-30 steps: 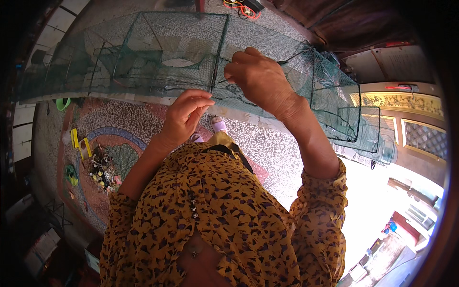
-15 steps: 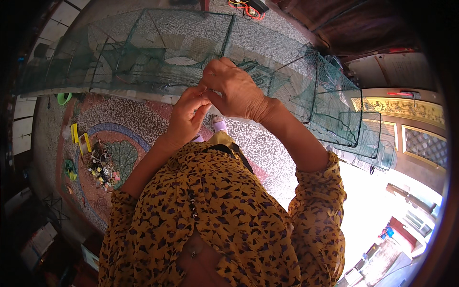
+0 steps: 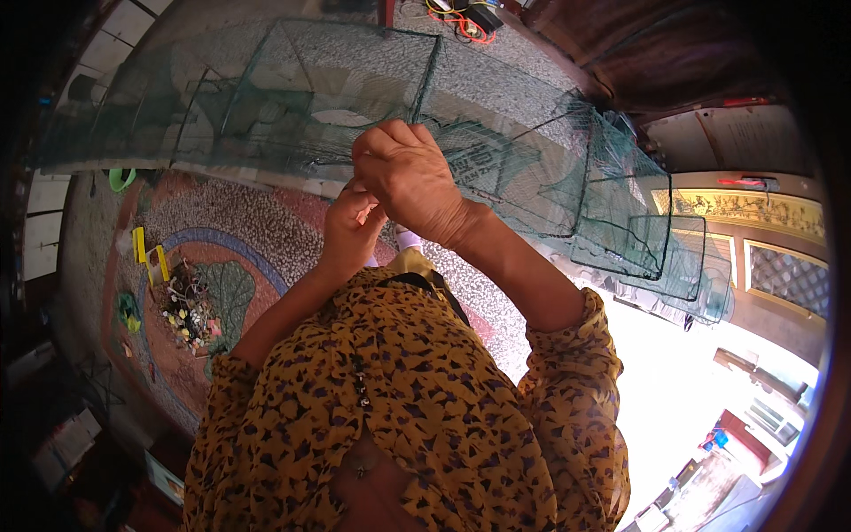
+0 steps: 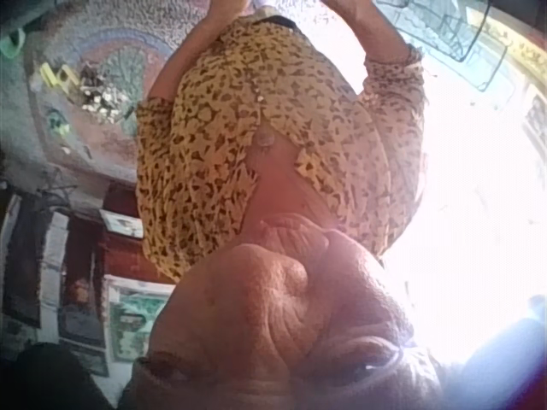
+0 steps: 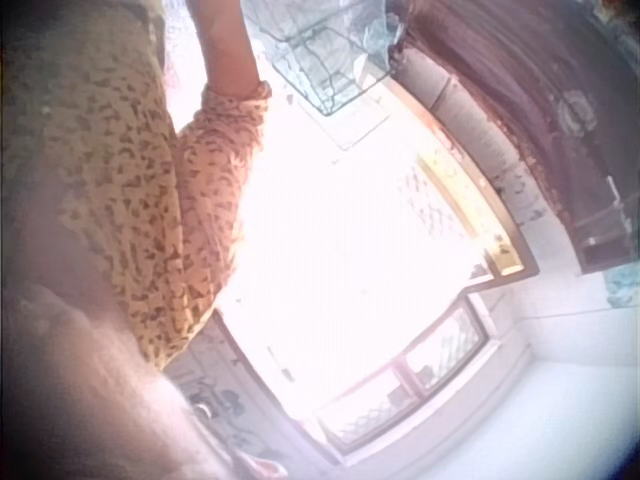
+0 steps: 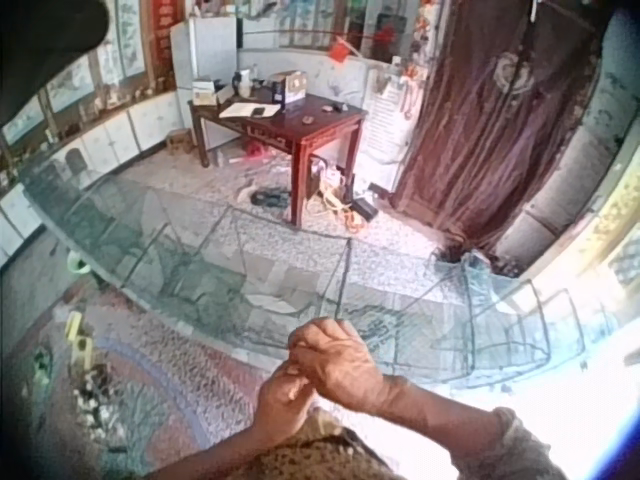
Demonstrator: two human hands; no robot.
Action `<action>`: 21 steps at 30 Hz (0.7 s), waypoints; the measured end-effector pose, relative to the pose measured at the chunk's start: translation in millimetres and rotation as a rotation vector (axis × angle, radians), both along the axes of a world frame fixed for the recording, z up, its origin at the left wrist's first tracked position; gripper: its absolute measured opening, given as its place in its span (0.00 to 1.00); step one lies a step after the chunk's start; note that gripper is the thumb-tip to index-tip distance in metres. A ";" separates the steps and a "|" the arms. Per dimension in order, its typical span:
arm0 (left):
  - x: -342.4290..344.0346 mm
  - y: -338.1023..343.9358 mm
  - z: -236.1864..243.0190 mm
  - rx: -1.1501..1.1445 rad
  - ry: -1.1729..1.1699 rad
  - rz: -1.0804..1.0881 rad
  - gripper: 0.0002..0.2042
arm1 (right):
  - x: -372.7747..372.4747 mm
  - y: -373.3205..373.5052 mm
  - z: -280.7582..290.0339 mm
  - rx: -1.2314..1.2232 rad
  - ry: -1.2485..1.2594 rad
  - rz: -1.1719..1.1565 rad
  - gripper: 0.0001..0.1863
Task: The person repairs a large rectangular mesh fishing net by hand using a small green tool, tying knots and securing the net segments at various points along the frame.
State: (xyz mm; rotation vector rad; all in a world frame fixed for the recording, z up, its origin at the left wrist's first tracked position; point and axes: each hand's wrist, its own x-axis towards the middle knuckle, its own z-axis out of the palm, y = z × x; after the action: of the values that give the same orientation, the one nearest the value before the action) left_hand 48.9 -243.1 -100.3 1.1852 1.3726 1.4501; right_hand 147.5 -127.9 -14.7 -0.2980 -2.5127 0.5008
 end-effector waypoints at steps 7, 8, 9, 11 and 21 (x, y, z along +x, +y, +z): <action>1.9 3.5 16.4 0.011 0.545 0.077 0.19 | -40.8 -41.3 1.2 -0.012 0.035 0.055 0.08; -1.1 4.8 21.8 0.044 0.538 0.089 0.20 | -43.7 -45.8 9.2 -0.073 0.088 0.093 0.08; -2.5 5.3 28.6 0.079 0.535 0.097 0.21 | -44.9 -48.1 18.5 -0.134 0.137 0.128 0.08; -4.0 13.5 50.5 0.149 0.541 0.150 0.23 | -46.5 -31.5 43.8 -0.390 0.256 0.183 0.08; -14.1 44.1 65.5 -0.028 0.101 -0.087 0.11 | 36.8 56.3 142.7 -0.464 0.539 0.404 0.11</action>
State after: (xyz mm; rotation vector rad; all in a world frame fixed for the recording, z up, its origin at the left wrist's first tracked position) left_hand 34.8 -199.0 -34.8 1.2996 1.3869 1.3224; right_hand 184.3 -71.6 128.0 0.1702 -1.9036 1.1584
